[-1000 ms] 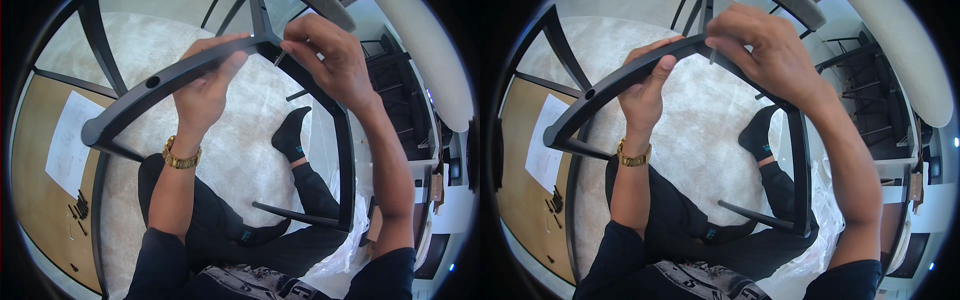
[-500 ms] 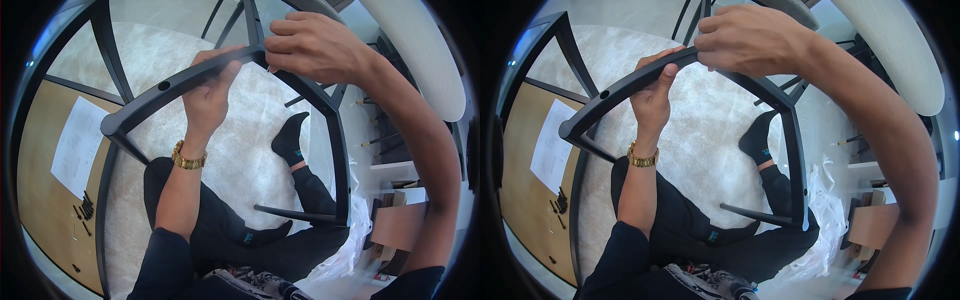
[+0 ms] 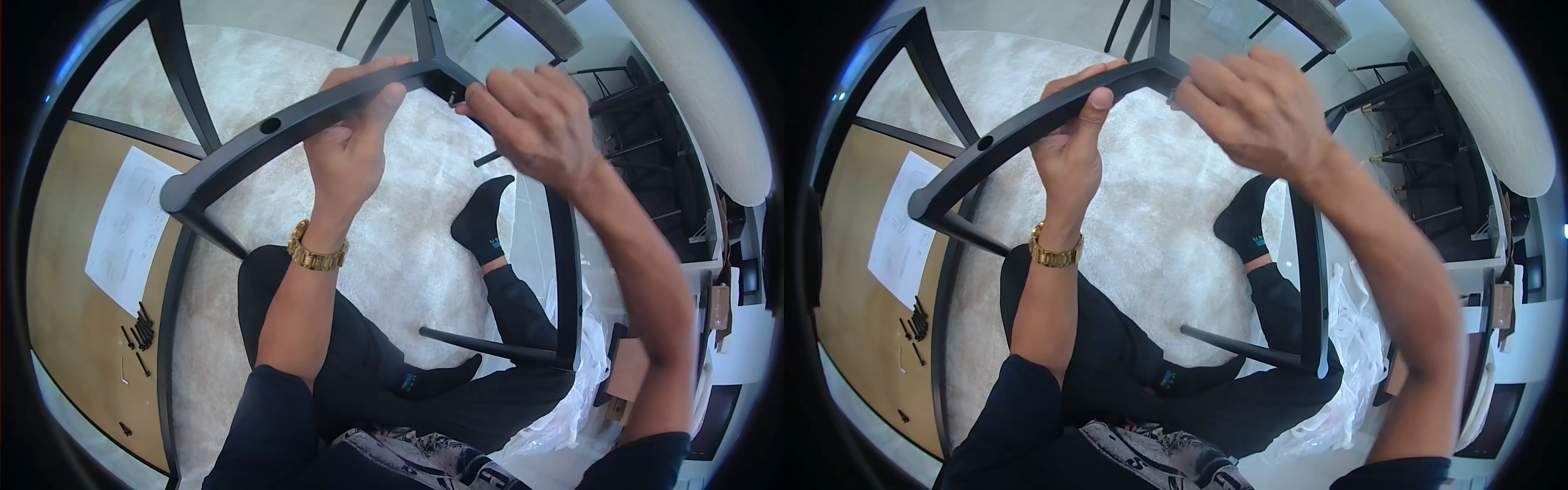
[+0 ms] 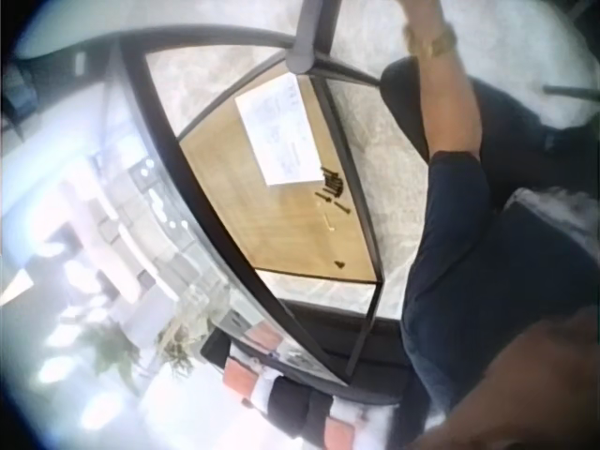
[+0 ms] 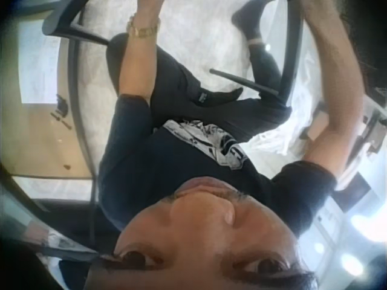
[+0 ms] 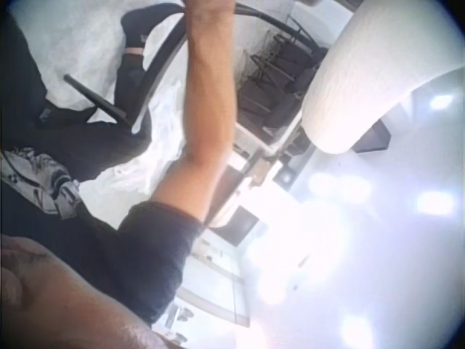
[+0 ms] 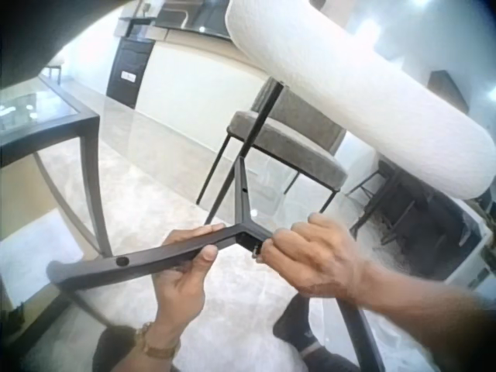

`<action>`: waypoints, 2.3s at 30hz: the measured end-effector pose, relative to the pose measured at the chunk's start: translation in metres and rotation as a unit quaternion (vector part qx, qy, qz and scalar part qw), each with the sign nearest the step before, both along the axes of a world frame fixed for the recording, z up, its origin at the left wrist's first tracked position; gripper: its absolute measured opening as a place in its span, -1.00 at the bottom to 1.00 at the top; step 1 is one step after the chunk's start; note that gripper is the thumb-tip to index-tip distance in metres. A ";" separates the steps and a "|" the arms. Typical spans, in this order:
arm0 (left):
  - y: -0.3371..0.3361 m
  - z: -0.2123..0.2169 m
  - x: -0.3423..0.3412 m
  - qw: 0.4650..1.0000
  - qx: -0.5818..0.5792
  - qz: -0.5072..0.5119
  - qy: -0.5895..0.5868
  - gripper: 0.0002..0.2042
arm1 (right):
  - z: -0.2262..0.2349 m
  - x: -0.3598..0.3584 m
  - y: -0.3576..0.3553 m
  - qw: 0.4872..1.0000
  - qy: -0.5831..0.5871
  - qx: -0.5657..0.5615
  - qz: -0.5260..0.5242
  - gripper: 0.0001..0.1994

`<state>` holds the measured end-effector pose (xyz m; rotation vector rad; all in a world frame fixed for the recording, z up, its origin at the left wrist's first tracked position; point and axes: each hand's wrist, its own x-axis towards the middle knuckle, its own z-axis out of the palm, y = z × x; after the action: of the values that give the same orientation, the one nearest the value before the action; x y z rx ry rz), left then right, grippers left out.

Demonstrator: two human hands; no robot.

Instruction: The person assembles a chair frame by hand while sitting on the floor, using an Allen key to tighten screws taken from a nearby glass table.

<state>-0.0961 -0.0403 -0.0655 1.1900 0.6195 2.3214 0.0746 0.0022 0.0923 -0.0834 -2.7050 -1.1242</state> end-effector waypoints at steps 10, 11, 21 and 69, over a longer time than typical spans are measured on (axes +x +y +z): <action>-0.005 0.007 0.006 0.996 -0.029 -0.043 -0.067 -0.81 | 0.005 -0.006 -0.025 0.980 0.016 -0.164 -0.109 -0.85; -0.004 0.010 0.010 0.999 -0.024 -0.019 -0.034 -0.83 | 0.009 -0.003 -0.026 0.972 0.019 -0.186 -0.140 -0.87; -0.020 0.020 -0.001 0.997 -0.062 -0.032 -0.022 -0.77 | 0.033 -0.034 -0.022 0.955 -0.086 -0.186 -0.212 -0.85; -0.128 -0.041 -0.151 0.969 -0.152 -0.144 0.129 -0.36 | -0.350 0.186 -0.226 0.562 0.238 -0.525 -0.593 -0.73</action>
<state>-0.2468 -0.1682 -0.1063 1.3422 0.8010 1.7727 0.2611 -0.2242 -0.2580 -2.1683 -2.0712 0.6496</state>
